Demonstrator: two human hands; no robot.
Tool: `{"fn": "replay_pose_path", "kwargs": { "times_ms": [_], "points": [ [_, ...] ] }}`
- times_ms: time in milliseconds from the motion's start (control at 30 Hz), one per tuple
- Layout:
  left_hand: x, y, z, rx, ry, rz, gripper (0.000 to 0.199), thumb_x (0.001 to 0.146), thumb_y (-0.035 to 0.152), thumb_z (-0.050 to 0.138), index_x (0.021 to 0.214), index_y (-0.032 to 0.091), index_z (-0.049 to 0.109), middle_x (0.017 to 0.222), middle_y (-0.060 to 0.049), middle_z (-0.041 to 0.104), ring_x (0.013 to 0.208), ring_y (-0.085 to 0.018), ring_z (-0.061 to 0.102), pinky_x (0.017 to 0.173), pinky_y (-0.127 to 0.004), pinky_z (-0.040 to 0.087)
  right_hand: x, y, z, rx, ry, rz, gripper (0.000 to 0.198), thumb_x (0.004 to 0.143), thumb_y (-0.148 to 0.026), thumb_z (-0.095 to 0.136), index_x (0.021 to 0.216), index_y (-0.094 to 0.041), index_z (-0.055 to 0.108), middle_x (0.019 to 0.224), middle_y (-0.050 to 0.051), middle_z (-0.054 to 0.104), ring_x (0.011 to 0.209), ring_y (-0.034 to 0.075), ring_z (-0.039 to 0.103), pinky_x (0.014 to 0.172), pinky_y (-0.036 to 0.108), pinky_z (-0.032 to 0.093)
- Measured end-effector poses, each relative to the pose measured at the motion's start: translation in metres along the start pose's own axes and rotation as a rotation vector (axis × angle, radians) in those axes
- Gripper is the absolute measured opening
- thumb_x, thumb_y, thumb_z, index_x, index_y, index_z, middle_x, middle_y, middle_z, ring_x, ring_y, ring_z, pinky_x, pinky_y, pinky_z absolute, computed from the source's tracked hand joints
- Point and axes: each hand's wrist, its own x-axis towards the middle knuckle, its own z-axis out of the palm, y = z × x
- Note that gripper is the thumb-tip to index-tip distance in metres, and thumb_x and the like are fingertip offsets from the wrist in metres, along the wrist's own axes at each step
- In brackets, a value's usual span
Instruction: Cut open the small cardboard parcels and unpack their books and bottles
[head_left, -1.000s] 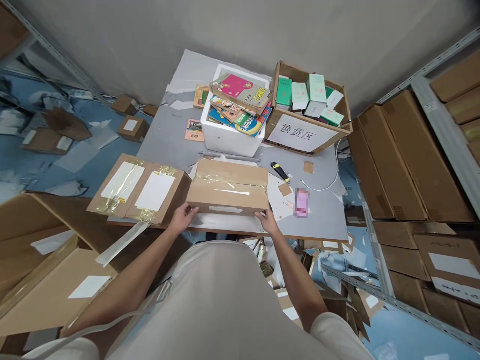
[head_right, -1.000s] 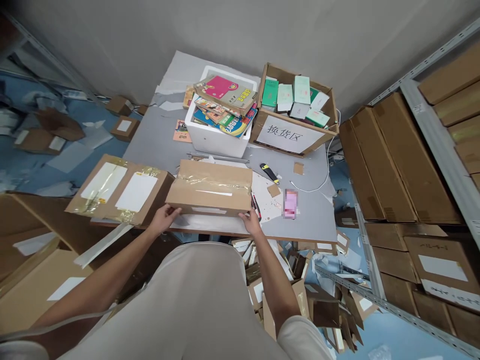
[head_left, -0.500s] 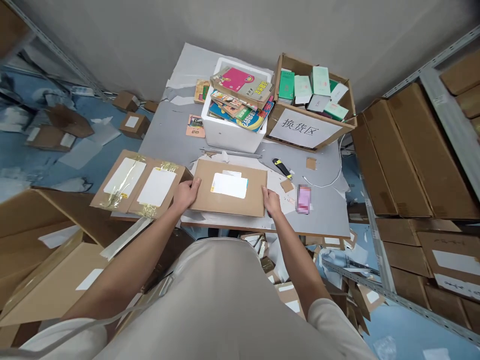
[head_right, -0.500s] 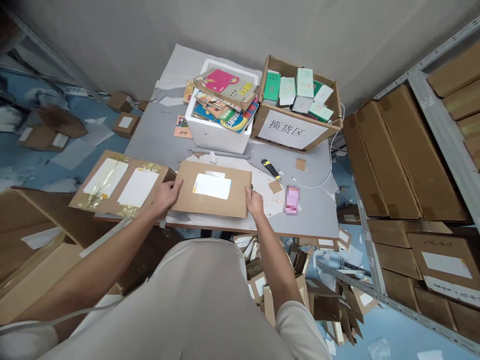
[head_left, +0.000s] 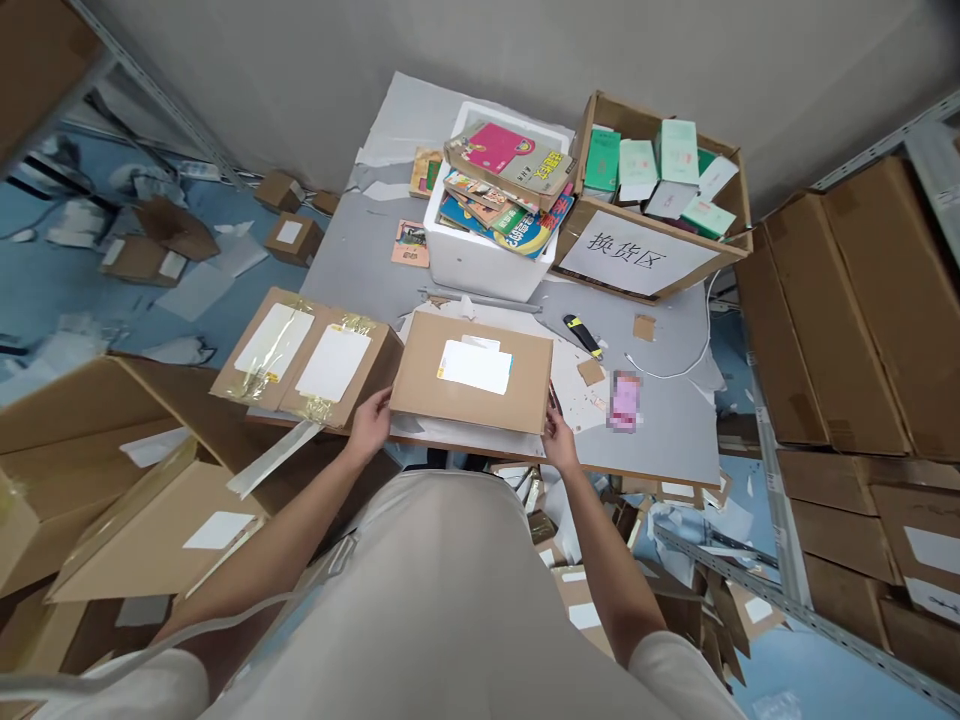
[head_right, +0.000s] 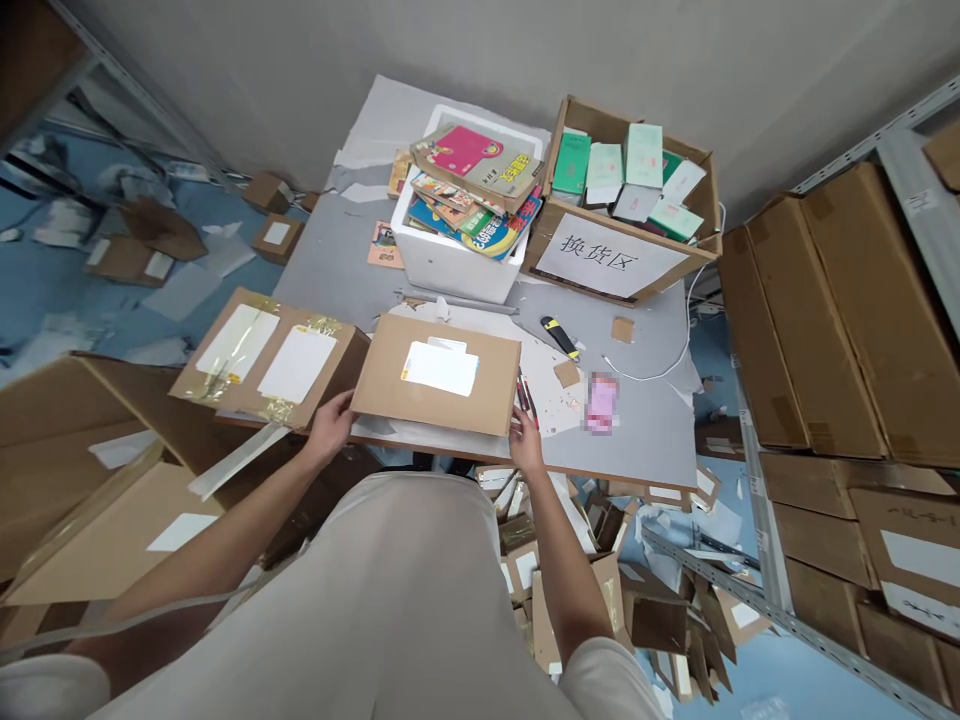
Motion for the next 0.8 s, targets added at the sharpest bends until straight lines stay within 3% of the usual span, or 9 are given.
{"fn": "replay_pose_path", "kwargs": {
  "times_ms": [100, 167, 367, 500, 600, 700, 800],
  "points": [
    [-0.008, -0.02, 0.006, -0.019, -0.12, -0.028, 0.06, 0.064, 0.041, 0.064, 0.117, 0.015, 0.059, 0.119, -0.014, 0.066, 0.112, -0.028, 0.061, 0.098, -0.044, 0.047, -0.008, 0.013, 0.007, 0.001, -0.082, -0.034, 0.074, 0.07, -0.029, 0.065, 0.14, -0.019, 0.042, 0.14, 0.015, 0.05, 0.116, 0.023, 0.059, 0.096, 0.04, 0.049],
    [-0.007, -0.027, 0.012, -0.016, -0.152, -0.053, 0.059, 0.061, 0.047, 0.068, 0.11, 0.014, 0.061, 0.115, -0.016, 0.067, 0.11, -0.03, 0.062, 0.095, -0.046, 0.048, -0.007, 0.016, 0.013, 0.001, -0.093, -0.064, 0.077, 0.069, -0.031, 0.069, 0.14, -0.017, 0.042, 0.138, 0.015, 0.052, 0.122, 0.025, 0.054, 0.101, 0.043, 0.046],
    [-0.003, -0.019, 0.018, 0.013, -0.132, -0.024, 0.057, 0.066, 0.061, 0.063, 0.098, 0.013, 0.062, 0.103, -0.017, 0.069, 0.105, -0.03, 0.063, 0.094, -0.045, 0.047, -0.002, 0.008, 0.021, 0.033, -0.088, -0.084, 0.06, 0.075, -0.04, 0.068, 0.127, -0.014, 0.053, 0.122, 0.015, 0.064, 0.114, 0.027, 0.06, 0.102, 0.046, 0.044],
    [-0.006, 0.011, 0.007, 0.081, -0.087, 0.074, 0.044, 0.073, 0.058, 0.058, 0.088, 0.017, 0.06, 0.1, -0.012, 0.066, 0.095, -0.024, 0.062, 0.085, -0.037, 0.049, -0.003, -0.022, 0.007, -0.094, -0.062, -0.138, 0.045, 0.083, -0.044, 0.056, 0.118, -0.016, 0.06, 0.119, 0.014, 0.064, 0.108, 0.025, 0.061, 0.091, 0.04, 0.05],
    [-0.003, 0.046, -0.002, 0.27, 0.052, 0.161, 0.037, 0.081, 0.055, 0.049, 0.079, 0.019, 0.055, 0.084, -0.006, 0.061, 0.079, -0.02, 0.057, 0.074, -0.033, 0.047, 0.002, -0.058, -0.006, -0.352, 0.018, -0.181, 0.042, 0.092, -0.046, 0.04, 0.111, -0.015, 0.062, 0.113, 0.015, 0.065, 0.105, 0.025, 0.06, 0.089, 0.038, 0.047],
    [0.007, 0.083, -0.005, 0.402, 0.126, 0.154, 0.039, 0.086, 0.055, 0.042, 0.072, 0.02, 0.051, 0.073, -0.004, 0.058, 0.071, -0.019, 0.054, 0.068, -0.03, 0.042, 0.014, -0.088, -0.013, -0.571, 0.088, -0.112, 0.048, 0.095, -0.05, 0.032, 0.096, -0.014, 0.064, 0.097, 0.016, 0.069, 0.095, 0.027, 0.062, 0.083, 0.035, 0.044],
    [0.02, 0.109, -0.002, 0.502, 0.083, 0.095, 0.043, 0.086, 0.057, 0.041, 0.066, 0.02, 0.048, 0.065, -0.005, 0.056, 0.065, -0.02, 0.052, 0.062, -0.03, 0.038, 0.029, -0.104, -0.012, -0.675, 0.077, -0.036, 0.053, 0.096, -0.053, 0.03, 0.083, -0.016, 0.064, 0.086, 0.016, 0.07, 0.087, 0.027, 0.064, 0.076, 0.032, 0.043]
  ]
}}
